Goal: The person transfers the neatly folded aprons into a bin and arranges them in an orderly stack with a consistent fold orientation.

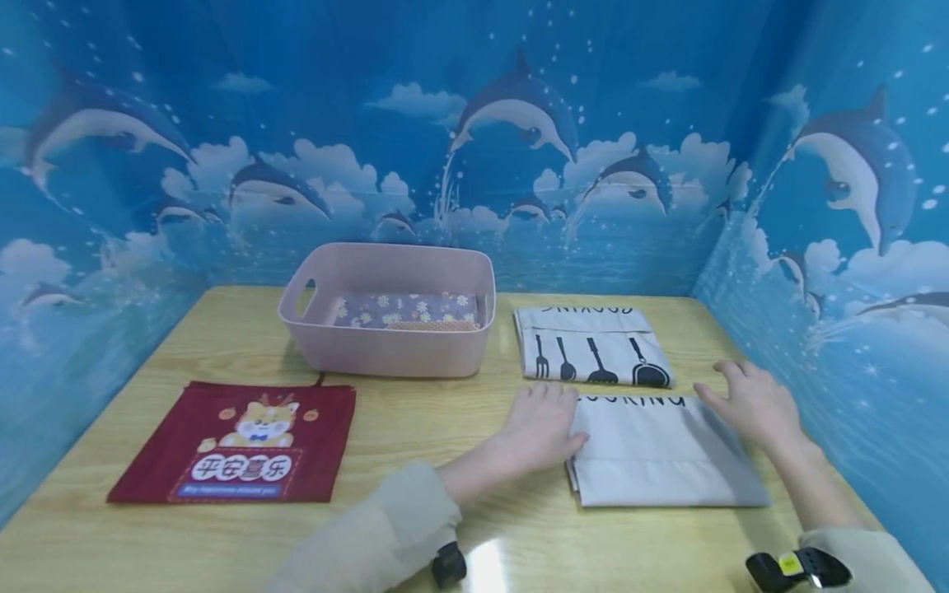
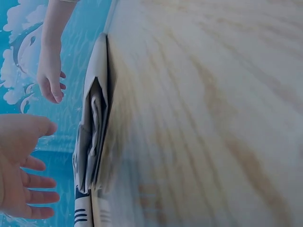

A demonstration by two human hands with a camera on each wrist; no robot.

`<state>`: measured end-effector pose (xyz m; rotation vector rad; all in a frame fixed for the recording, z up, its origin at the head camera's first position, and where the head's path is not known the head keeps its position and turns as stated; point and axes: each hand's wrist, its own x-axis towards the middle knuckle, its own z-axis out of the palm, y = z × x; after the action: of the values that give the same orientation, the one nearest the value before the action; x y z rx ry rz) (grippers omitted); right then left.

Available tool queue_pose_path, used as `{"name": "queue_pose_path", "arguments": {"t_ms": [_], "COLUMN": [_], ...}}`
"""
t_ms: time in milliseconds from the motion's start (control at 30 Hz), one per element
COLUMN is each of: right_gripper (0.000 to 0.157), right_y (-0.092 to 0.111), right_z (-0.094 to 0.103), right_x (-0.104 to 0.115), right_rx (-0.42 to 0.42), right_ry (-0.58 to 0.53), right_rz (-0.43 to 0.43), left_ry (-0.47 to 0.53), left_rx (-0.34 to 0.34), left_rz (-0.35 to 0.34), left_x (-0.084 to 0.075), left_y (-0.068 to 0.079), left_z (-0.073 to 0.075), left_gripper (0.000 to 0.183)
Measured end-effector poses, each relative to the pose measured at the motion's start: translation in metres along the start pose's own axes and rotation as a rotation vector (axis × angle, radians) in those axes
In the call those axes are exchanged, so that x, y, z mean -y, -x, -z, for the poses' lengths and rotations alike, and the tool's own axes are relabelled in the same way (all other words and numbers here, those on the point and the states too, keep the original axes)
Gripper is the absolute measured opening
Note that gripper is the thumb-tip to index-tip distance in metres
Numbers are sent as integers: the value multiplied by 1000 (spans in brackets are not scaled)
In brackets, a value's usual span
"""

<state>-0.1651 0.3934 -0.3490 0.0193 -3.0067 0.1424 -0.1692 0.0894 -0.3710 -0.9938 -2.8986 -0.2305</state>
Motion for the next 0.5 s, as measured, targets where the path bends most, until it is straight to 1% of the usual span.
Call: {"name": "queue_pose_path", "arguments": {"t_ms": [100, 167, 300, 400, 500], "right_gripper": [75, 81, 89, 86, 80], "right_y": [3, 4, 6, 6, 4], "right_z": [0, -1, 1, 1, 0], "right_x": [-4, -7, -15, -21, -25], "right_rx": [49, 100, 217, 303, 378], "right_ry": [-23, -41, -89, -141, -191], "right_rz": [-39, -70, -118, -123, -118], "left_ry": [26, 61, 174, 283, 415], "left_rx": [11, 23, 62, 81, 95], "left_rz": [6, 15, 58, 108, 177], "left_x": [-5, -7, -11, -12, -13], "left_y": [0, 0, 1, 1, 1], "left_z": [-3, -6, -10, -14, -15], "left_gripper": [59, 60, 63, 65, 68]}}
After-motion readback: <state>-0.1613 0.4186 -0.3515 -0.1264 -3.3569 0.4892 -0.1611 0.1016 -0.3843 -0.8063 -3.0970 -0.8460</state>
